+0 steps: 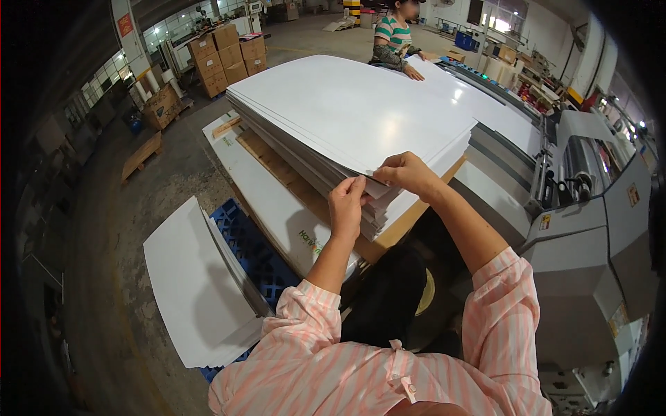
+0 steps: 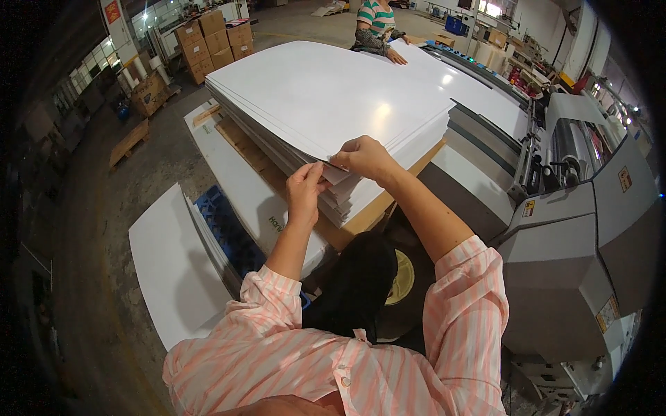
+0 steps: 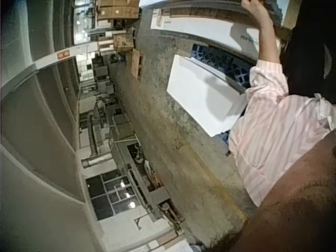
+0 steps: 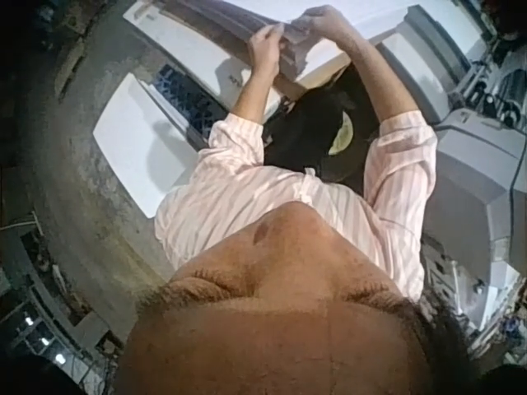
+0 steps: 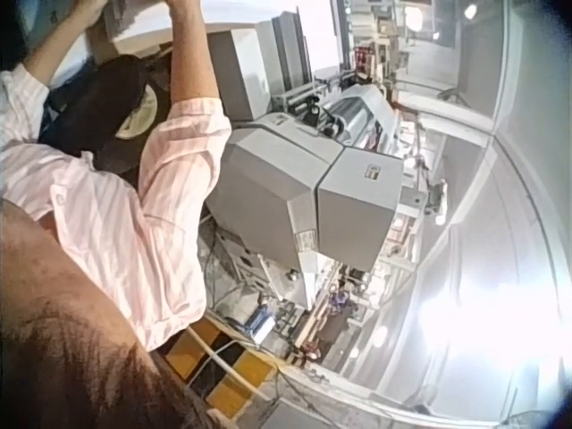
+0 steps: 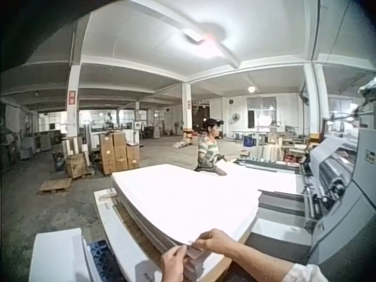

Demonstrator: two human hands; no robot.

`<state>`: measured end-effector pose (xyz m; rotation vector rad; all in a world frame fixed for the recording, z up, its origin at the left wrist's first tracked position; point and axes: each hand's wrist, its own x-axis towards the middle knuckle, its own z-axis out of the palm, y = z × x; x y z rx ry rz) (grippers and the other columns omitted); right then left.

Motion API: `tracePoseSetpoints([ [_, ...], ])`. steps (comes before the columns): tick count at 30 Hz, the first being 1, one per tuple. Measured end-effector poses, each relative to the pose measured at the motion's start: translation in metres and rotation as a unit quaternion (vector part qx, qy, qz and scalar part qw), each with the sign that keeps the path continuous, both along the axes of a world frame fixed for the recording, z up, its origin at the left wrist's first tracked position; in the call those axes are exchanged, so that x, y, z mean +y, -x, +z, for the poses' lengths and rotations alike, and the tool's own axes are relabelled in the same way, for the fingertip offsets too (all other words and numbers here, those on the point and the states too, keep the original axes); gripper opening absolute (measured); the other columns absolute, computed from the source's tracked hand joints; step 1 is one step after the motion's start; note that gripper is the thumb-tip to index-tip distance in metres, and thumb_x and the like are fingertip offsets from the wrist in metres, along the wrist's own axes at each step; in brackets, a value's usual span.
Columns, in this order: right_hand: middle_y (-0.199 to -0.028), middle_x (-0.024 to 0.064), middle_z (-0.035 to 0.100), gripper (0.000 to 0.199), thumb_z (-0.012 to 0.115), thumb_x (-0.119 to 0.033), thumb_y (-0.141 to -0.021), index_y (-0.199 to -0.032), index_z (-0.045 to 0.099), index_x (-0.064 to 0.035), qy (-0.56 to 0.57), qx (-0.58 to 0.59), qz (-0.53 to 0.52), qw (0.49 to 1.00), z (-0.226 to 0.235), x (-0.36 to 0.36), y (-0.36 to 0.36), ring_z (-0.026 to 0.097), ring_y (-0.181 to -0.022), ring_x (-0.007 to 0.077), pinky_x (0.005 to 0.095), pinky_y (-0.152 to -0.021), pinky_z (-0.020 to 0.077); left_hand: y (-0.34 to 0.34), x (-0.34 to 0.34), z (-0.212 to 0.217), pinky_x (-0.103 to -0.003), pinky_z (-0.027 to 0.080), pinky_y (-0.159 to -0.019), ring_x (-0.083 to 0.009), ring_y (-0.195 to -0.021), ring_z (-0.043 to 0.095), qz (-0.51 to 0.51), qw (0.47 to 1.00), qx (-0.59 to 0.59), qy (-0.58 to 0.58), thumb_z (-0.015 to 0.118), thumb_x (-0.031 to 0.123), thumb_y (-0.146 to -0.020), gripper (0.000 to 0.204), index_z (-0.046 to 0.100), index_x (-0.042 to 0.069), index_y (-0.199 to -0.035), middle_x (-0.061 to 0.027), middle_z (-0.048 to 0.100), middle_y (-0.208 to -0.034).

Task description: Checking and aligning a stack of large white paper sheets.

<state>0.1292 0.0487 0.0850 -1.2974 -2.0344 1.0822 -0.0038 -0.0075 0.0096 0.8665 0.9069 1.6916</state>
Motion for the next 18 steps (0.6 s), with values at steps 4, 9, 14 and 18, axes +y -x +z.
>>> tracePoseSetpoints([
  [4,-0.062,0.006,0.053,0.011,0.064,-0.018,-0.071,-0.064,0.061,-0.0097,-0.502,-0.174,-0.03,0.847,0.002,-0.024,0.003,0.056,-0.062,0.0252,0.036,-0.051,0.0458,0.001,0.003,0.002,-0.023,0.046,-0.061,-0.007,-0.067,0.051,0.015,1.0,0.008,0.002,0.053,0.018,-0.088,0.022,0.062,-0.001,-0.087,0.0,0.056,-0.075],
  [9,-0.084,0.007,0.056,0.034,0.058,-0.019,-0.072,-0.105,0.057,-0.0108,-0.61,-0.169,0.121,0.764,-0.031,0.003,-0.033,0.057,-0.081,0.0246,0.0349,-0.062,0.0496,-0.013,0.01,-0.012,-0.023,0.043,-0.061,-0.0098,-0.069,0.051,0.061,0.994,0.088,0.029,0.055,0.007,-0.076,0.021,0.061,-0.001,-0.095,-0.0013,0.056,-0.078],
  [14,-0.068,0.0119,0.06,0.022,0.059,-0.031,-0.073,-0.066,0.062,-0.0102,-0.461,-0.17,0.004,0.871,-0.014,0.01,0.009,0.06,-0.07,0.0318,0.0427,-0.059,0.0486,0.006,-0.003,-0.013,-0.029,0.044,-0.071,-0.0161,-0.082,0.051,0.037,0.994,0.097,0.03,0.051,0.025,-0.087,0.029,0.058,-0.001,-0.099,-0.0067,0.056,-0.089],
  [18,-0.066,0.0092,0.059,0.024,0.059,-0.03,-0.073,-0.06,0.06,-0.01,-0.392,-0.097,-0.129,0.906,0.028,0.001,0.002,0.059,-0.068,0.03,0.0417,-0.057,0.0476,0.012,0.001,-0.019,-0.028,0.043,-0.073,-0.0161,-0.083,0.051,0.037,0.991,0.124,0.034,0.052,0.028,-0.089,0.034,0.057,-0.003,-0.103,-0.007,0.057,-0.096],
])
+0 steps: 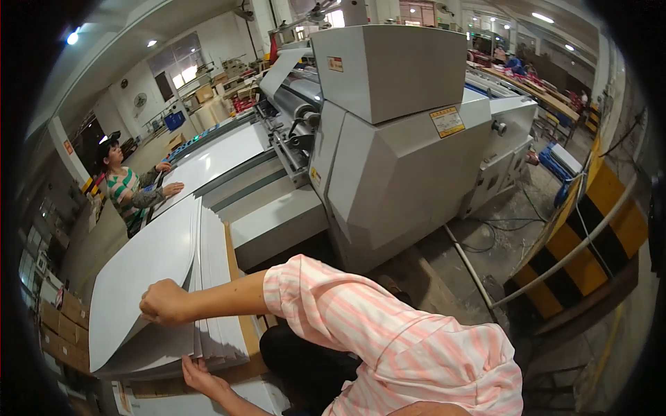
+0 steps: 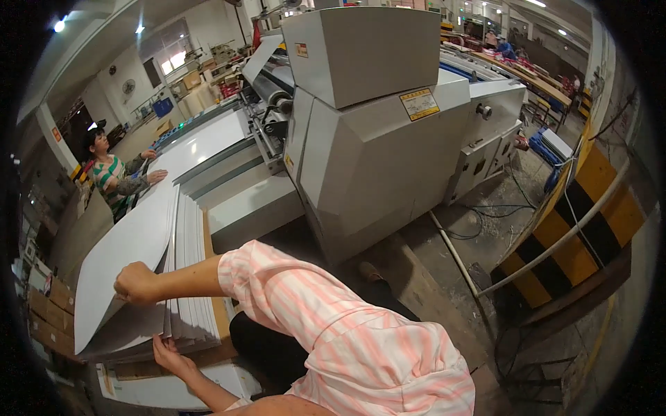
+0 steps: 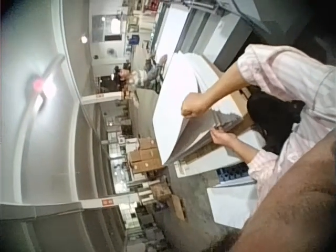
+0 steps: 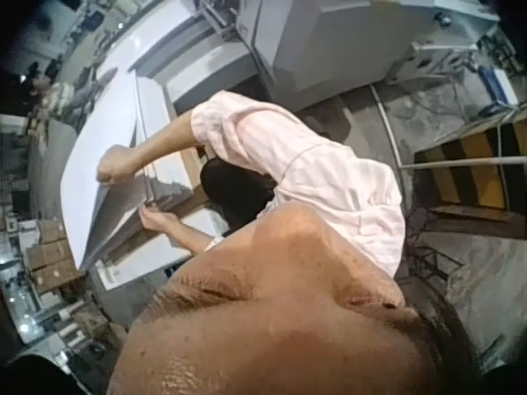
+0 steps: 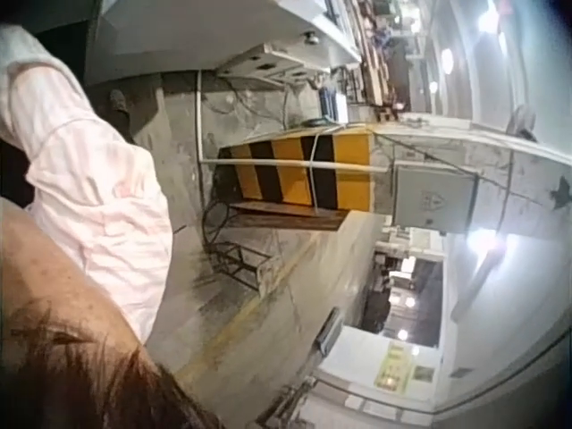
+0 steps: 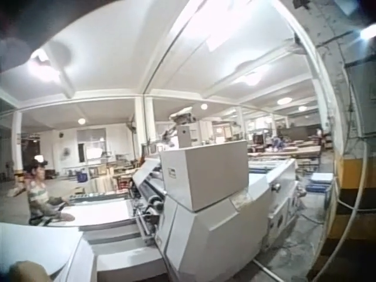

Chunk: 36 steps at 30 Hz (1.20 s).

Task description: Checking and aligning a stack of large white paper sheets.

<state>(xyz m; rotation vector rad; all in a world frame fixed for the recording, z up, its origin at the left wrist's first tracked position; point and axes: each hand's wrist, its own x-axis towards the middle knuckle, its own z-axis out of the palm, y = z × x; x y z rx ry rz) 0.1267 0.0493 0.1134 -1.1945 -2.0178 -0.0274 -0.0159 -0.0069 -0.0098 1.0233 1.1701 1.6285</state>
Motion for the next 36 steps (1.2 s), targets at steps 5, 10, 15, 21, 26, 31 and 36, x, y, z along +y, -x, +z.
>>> tracePoseSetpoints([
  [5,-0.065,0.0055,0.057,0.024,0.06,-0.03,-0.071,-0.06,0.06,-0.0084,-0.191,-0.075,0.075,0.976,-0.025,-0.011,-0.006,0.055,-0.067,0.0244,0.0363,-0.053,0.0459,-0.012,0.0,0.012,-0.027,0.042,-0.073,-0.0152,-0.08,0.05,-0.019,0.999,-0.021,-0.03,0.054,0.021,-0.087,0.025,0.056,-0.001,-0.098,-0.0048,0.054,-0.089],
  [10,-0.067,0.0072,0.057,0.026,0.06,-0.031,-0.071,-0.063,0.062,-0.0065,-0.089,-0.15,0.056,0.983,-0.055,-0.011,-0.011,0.054,-0.073,0.0244,0.0351,-0.054,0.045,0.006,0.026,-0.013,-0.028,0.041,-0.076,-0.0136,-0.082,0.051,-0.076,0.997,0.011,-0.031,0.051,0.024,-0.088,0.027,0.055,0.0,-0.099,-0.0037,0.055,-0.094],
  [15,-0.069,0.007,0.058,0.027,0.059,-0.032,-0.071,-0.064,0.062,-0.0067,-0.105,-0.129,0.083,0.983,-0.051,-0.023,-0.007,0.054,-0.08,0.0248,0.0346,-0.057,0.0456,-0.008,0.003,0.015,-0.029,0.041,-0.078,-0.0134,-0.089,0.053,-0.045,0.996,-0.049,-0.059,0.048,0.029,-0.09,0.034,0.052,0.002,-0.11,-0.0042,0.056,-0.101],
  [21,-0.067,0.0062,0.058,0.032,0.058,-0.036,-0.074,-0.062,0.061,-0.0066,-0.108,-0.15,0.068,0.98,-0.042,0.0,-0.01,0.055,-0.076,0.0255,0.0385,-0.058,0.0451,-0.015,0.019,0.003,-0.027,0.042,-0.077,-0.0139,-0.095,0.051,-0.051,0.998,-0.019,-0.038,0.046,0.018,-0.09,0.032,0.052,0.002,-0.117,-0.0071,0.054,-0.115],
  [26,-0.066,0.0066,0.06,0.019,0.06,-0.028,-0.067,-0.062,0.063,-0.0095,-0.126,0.05,0.014,0.991,-0.005,0.004,-0.003,0.057,-0.069,0.0261,0.0391,-0.054,0.0466,-0.004,0.011,0.003,-0.026,0.042,-0.076,-0.0141,-0.096,0.051,-0.073,0.996,0.031,-0.046,0.046,0.011,-0.088,0.032,0.051,0.001,-0.119,-0.0076,0.053,-0.117],
  [31,-0.069,0.0072,0.06,0.021,0.061,-0.027,-0.07,-0.063,0.062,-0.007,-0.148,-0.093,0.071,0.982,-0.036,-0.012,-0.004,0.056,-0.067,0.0265,0.0386,-0.054,0.0461,0.001,0.009,0.005,-0.026,0.042,-0.077,-0.0152,-0.098,0.052,-0.077,0.994,-0.052,-0.06,0.046,0.01,-0.088,0.032,0.05,0.0,-0.119,-0.0073,0.052,-0.119],
  [36,-0.07,0.0092,0.061,0.024,0.059,-0.029,-0.07,-0.069,0.067,-0.0066,-0.027,-0.181,0.055,0.982,-0.059,-0.009,-0.014,0.058,-0.074,0.0281,0.0382,-0.057,0.048,-0.002,0.006,0.005,-0.028,0.043,-0.083,-0.0166,-0.1,0.052,-0.1,0.989,-0.079,-0.075,0.046,0.013,-0.09,0.034,0.046,0.0,-0.122,-0.0101,0.05,-0.121],
])
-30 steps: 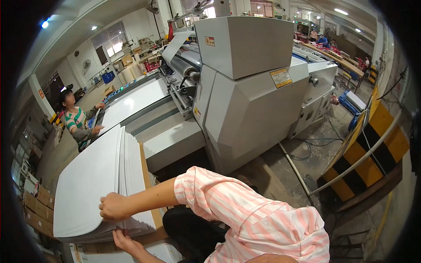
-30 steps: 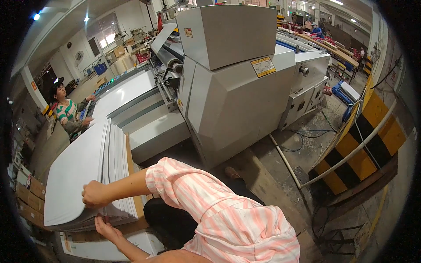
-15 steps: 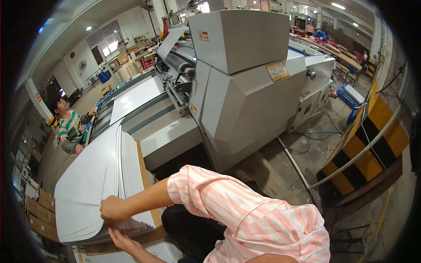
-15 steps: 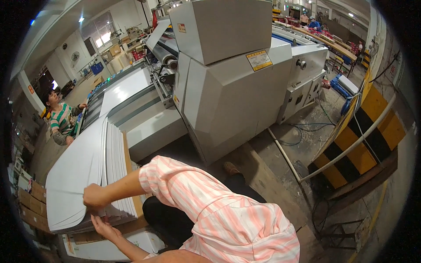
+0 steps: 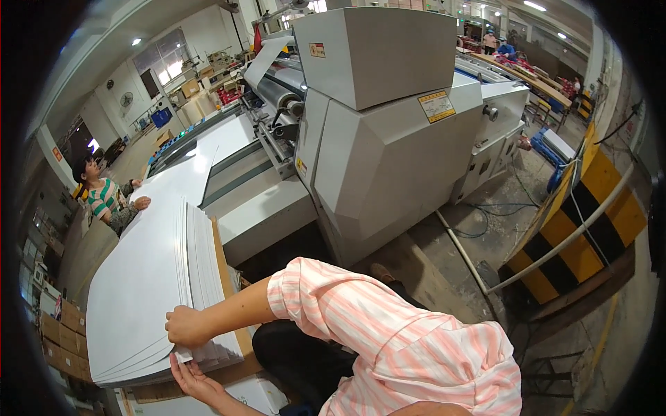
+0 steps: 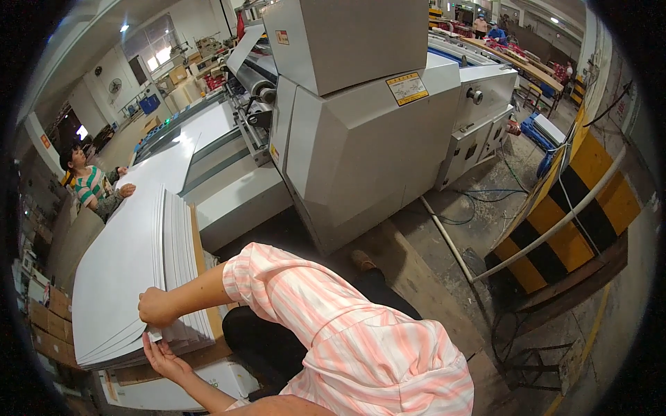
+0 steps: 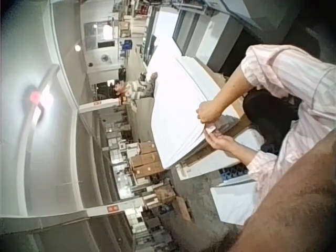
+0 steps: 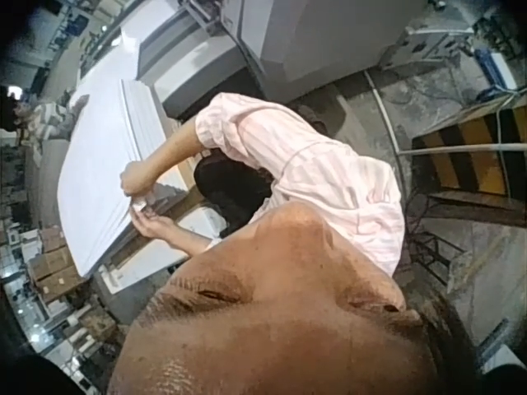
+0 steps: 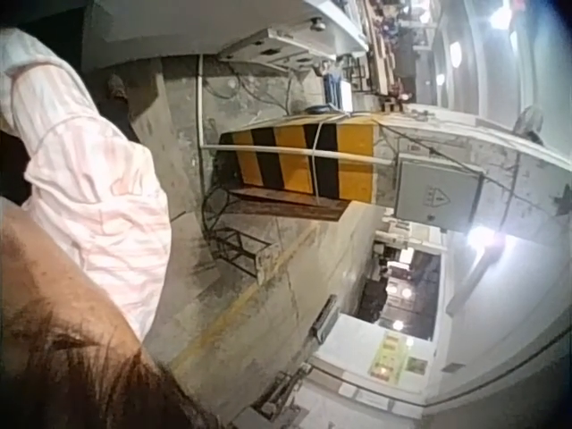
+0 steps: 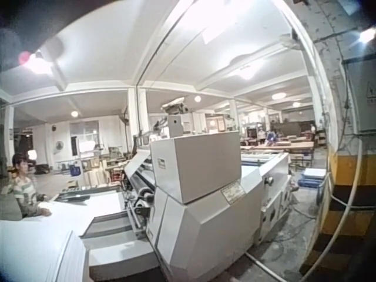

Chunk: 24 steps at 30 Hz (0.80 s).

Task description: Checking and aligning a stack of large white paper sheets.

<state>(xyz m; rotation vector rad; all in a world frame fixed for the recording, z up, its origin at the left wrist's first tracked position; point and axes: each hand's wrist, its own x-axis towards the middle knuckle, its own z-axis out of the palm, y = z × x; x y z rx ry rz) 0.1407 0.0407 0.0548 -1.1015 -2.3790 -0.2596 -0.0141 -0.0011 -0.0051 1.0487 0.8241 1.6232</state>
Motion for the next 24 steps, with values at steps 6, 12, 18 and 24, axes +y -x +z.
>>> tracePoseSetpoints([
  [6,-0.069,0.0113,0.062,0.026,0.062,-0.032,-0.065,-0.065,0.067,-0.0067,0.071,0.044,0.012,0.996,0.01,-0.013,0.01,0.059,-0.078,0.0297,0.0398,-0.06,0.0483,-0.003,-0.003,0.007,-0.028,0.043,-0.082,-0.019,-0.096,0.054,0.019,1.0,-0.013,0.007,0.048,0.016,-0.091,0.034,0.047,0.006,-0.123,-0.0113,0.052,-0.113],
  [12,-0.063,0.0141,0.062,0.02,0.064,-0.027,-0.06,-0.062,0.067,-0.0069,0.18,0.096,-0.023,0.979,0.027,-0.019,0.012,0.062,-0.066,0.0298,0.0397,-0.056,0.0482,-0.02,-0.008,0.015,-0.029,0.044,-0.077,-0.018,-0.093,0.055,0.129,0.991,0.016,0.005,0.053,0.017,-0.09,0.046,0.036,0.01,-0.132,-0.0118,0.055,-0.104],
  [18,-0.062,0.0146,0.062,0.018,0.063,-0.024,-0.059,-0.062,0.066,-0.0066,0.269,0.165,-0.047,0.948,0.039,-0.015,0.008,0.062,-0.063,0.0298,0.0397,-0.056,0.0481,-0.027,-0.003,0.019,-0.031,0.044,-0.073,-0.0206,-0.091,0.054,0.232,0.971,0.04,0.046,0.059,0.021,-0.086,0.054,0.032,0.007,-0.13,-0.0126,0.056,-0.103],
  [24,-0.066,0.0101,0.06,0.017,0.061,-0.024,-0.066,-0.064,0.063,-0.0067,-0.021,0.046,-0.002,0.999,0.027,-0.01,0.011,0.06,-0.067,0.0266,0.0383,-0.053,0.0474,-0.017,0.004,0.013,-0.029,0.044,-0.072,-0.0186,-0.089,0.054,0.195,0.976,0.061,0.068,0.056,0.027,-0.088,0.042,0.044,0.001,-0.118,-0.0115,0.056,-0.105],
])
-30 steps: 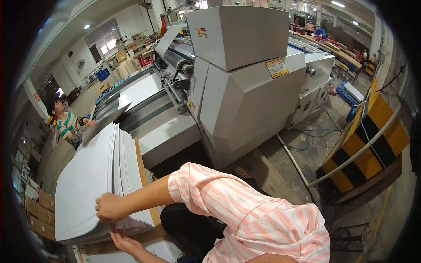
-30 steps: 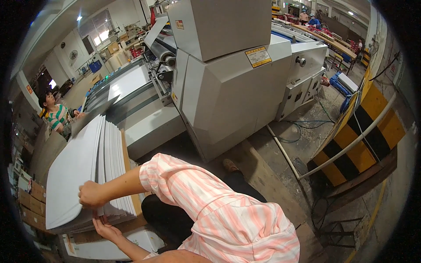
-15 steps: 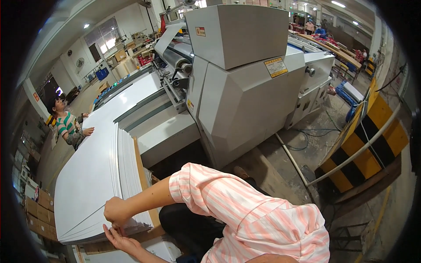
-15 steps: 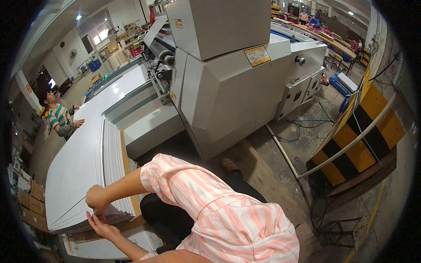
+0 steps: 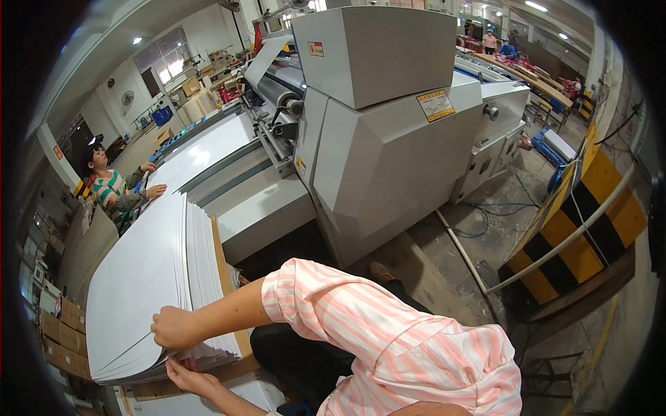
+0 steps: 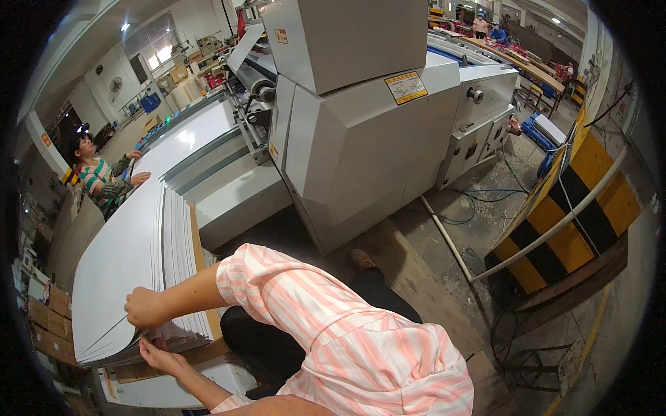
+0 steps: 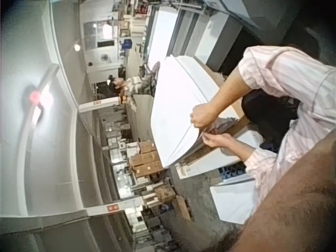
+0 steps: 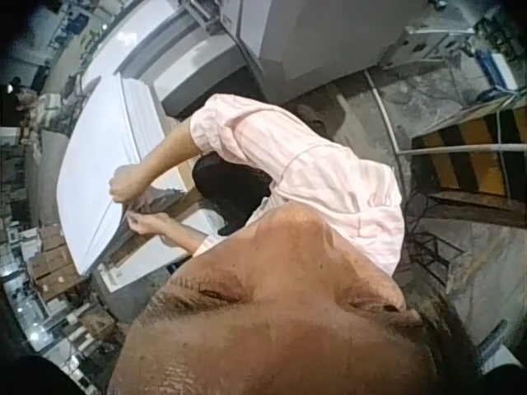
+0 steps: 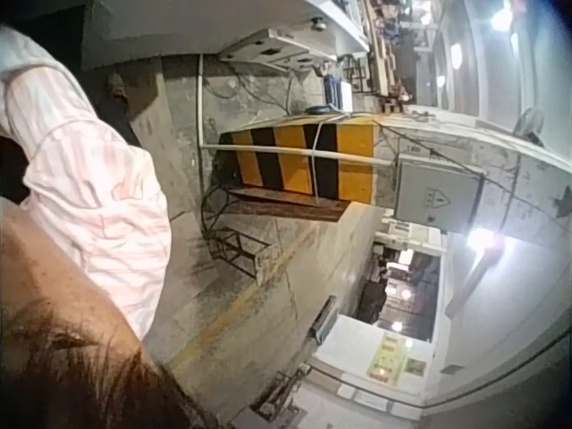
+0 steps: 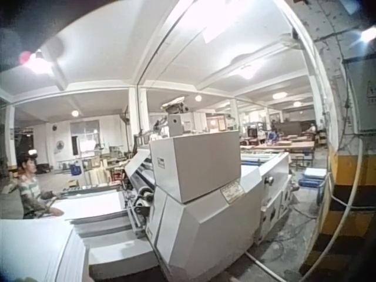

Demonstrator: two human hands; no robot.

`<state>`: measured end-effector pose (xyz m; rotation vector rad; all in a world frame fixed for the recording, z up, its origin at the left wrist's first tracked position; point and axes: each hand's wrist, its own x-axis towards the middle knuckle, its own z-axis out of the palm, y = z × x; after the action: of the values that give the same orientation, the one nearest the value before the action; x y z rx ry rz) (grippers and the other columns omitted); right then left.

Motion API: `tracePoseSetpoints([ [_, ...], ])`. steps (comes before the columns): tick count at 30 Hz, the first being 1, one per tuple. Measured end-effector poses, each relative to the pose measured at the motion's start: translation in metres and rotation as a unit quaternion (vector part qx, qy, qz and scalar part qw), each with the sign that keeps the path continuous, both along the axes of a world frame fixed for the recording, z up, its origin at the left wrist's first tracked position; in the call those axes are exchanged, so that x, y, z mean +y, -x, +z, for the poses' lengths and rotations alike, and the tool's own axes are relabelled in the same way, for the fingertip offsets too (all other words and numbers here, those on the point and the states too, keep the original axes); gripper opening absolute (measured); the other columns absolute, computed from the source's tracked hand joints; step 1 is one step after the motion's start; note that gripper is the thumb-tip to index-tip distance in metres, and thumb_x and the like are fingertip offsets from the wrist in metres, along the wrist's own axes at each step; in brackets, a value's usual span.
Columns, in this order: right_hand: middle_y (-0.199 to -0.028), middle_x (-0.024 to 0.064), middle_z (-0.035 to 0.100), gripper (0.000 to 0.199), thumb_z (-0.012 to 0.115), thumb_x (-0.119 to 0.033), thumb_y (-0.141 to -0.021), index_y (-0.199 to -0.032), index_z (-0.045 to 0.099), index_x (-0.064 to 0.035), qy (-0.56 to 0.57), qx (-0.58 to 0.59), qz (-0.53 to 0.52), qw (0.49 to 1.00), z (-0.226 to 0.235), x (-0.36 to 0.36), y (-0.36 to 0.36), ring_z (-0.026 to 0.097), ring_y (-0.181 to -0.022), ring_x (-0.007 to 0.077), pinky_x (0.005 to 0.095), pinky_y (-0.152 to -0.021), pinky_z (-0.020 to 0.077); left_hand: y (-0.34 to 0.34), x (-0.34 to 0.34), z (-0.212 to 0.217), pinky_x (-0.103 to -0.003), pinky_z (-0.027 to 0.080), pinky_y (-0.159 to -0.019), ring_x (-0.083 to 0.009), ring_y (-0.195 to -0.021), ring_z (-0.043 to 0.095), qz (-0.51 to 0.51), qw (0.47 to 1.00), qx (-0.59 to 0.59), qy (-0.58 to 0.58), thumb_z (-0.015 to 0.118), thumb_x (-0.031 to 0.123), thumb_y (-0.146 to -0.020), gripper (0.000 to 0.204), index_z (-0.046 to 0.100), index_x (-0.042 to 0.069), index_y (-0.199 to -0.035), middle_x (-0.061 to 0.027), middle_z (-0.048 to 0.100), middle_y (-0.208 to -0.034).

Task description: Checking and aligning a stack of large white paper sheets.

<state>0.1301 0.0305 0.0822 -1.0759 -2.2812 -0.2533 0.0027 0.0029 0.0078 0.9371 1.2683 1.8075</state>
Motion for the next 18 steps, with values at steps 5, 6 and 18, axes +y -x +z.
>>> tracePoseSetpoints([
  [5,-0.071,0.0059,0.057,0.018,0.057,-0.025,-0.071,-0.068,0.059,-0.0072,-0.205,-0.072,0.164,0.962,-0.012,0.002,-0.008,0.057,-0.07,0.0246,0.0368,-0.049,0.0467,0.016,0.001,-0.011,-0.028,0.043,-0.073,-0.0172,-0.09,0.054,-0.075,0.997,-0.006,-0.014,0.05,0.026,-0.089,0.033,0.051,-0.001,-0.109,-0.0106,0.056,-0.106],
  [6,-0.07,0.0057,0.058,0.019,0.059,-0.027,-0.069,-0.065,0.061,-0.0083,-0.191,-0.043,0.132,0.972,-0.015,0.001,-0.004,0.058,-0.069,0.0257,0.0376,-0.05,0.0474,0.015,0.002,-0.013,-0.027,0.043,-0.074,-0.0169,-0.09,0.053,-0.106,0.994,-0.003,-0.021,0.049,0.024,-0.089,0.032,0.052,-0.002,-0.108,-0.0105,0.056,-0.106],
  [18,-0.066,0.0069,0.056,0.016,0.059,-0.023,-0.065,-0.058,0.058,-0.0086,-0.158,0.108,0.005,0.982,0.026,0.017,0.007,0.056,-0.07,0.0254,0.0372,-0.051,0.0457,0.023,-0.002,-0.012,-0.023,0.04,-0.072,-0.0144,-0.088,0.051,-0.163,0.986,-0.023,-0.01,0.051,0.02,-0.087,0.027,0.056,-0.002,-0.101,-0.0069,0.055,-0.096],
])
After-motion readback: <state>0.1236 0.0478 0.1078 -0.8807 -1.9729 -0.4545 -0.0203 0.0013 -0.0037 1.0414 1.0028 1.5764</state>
